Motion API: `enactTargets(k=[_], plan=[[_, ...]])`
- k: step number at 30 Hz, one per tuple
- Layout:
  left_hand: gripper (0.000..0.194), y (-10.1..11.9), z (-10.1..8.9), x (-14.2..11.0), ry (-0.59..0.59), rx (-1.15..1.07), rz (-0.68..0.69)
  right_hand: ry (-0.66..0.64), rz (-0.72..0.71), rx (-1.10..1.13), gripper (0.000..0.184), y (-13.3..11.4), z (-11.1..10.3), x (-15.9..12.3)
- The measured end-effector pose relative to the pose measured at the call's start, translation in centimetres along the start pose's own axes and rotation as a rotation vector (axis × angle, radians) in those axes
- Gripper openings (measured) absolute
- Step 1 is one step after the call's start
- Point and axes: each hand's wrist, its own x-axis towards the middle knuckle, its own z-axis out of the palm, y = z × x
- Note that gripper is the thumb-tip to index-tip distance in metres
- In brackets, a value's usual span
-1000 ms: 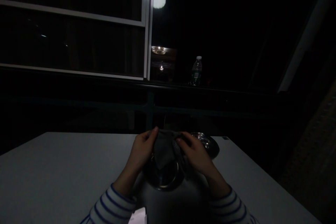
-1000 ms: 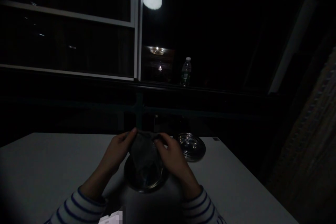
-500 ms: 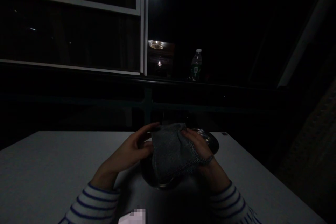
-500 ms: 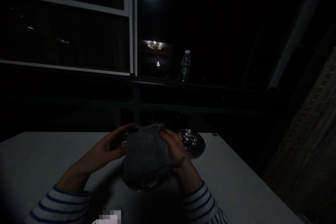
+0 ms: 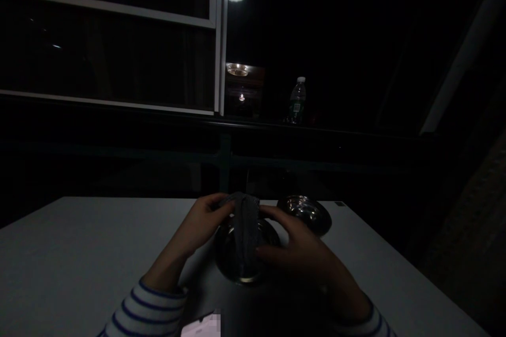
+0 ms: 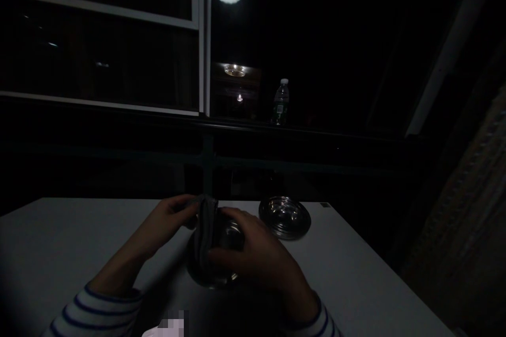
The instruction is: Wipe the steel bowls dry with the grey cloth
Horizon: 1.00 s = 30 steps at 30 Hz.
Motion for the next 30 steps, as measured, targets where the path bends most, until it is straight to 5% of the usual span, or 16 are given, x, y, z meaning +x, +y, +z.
enactTargets(k=[4, 8, 12, 20, 27, 30], plan=[[0.031, 0.2, 0.6, -0.4, 0.023, -0.074, -0.051, 0.071, 0.038, -0.121, 0.017, -0.3, 1.6, 0.4], [0.051, 0.4, 1.0, -0.9, -0.015, -0.233, -0.118, 0.091, 0.097, -0.019, 0.017, 0.3, 1.8, 0.7], [0.054, -0.1, 1.2, -0.9, -0.045, -0.165, -0.103, 0.112, 0.121, 0.103, 0.019, 0.5, 1.2, 0.6], [0.056, -0.9, -0.4, -0.7, -0.171, -0.039, -0.093, 0.357, 0.157, 0.221, 0.024, 0.2, 0.0, 0.8], [0.078, 0.4, 0.7, -2.6, -0.327, 0.071, 0.166, 0.291, 0.189, 0.328, 0.03, 0.6, 0.6, 1.1], [0.066, 0.1, 1.5, -2.6, -0.289, 0.152, 0.249, 0.288, 0.206, 0.379, 0.031, 0.7, 1.1, 1.3]])
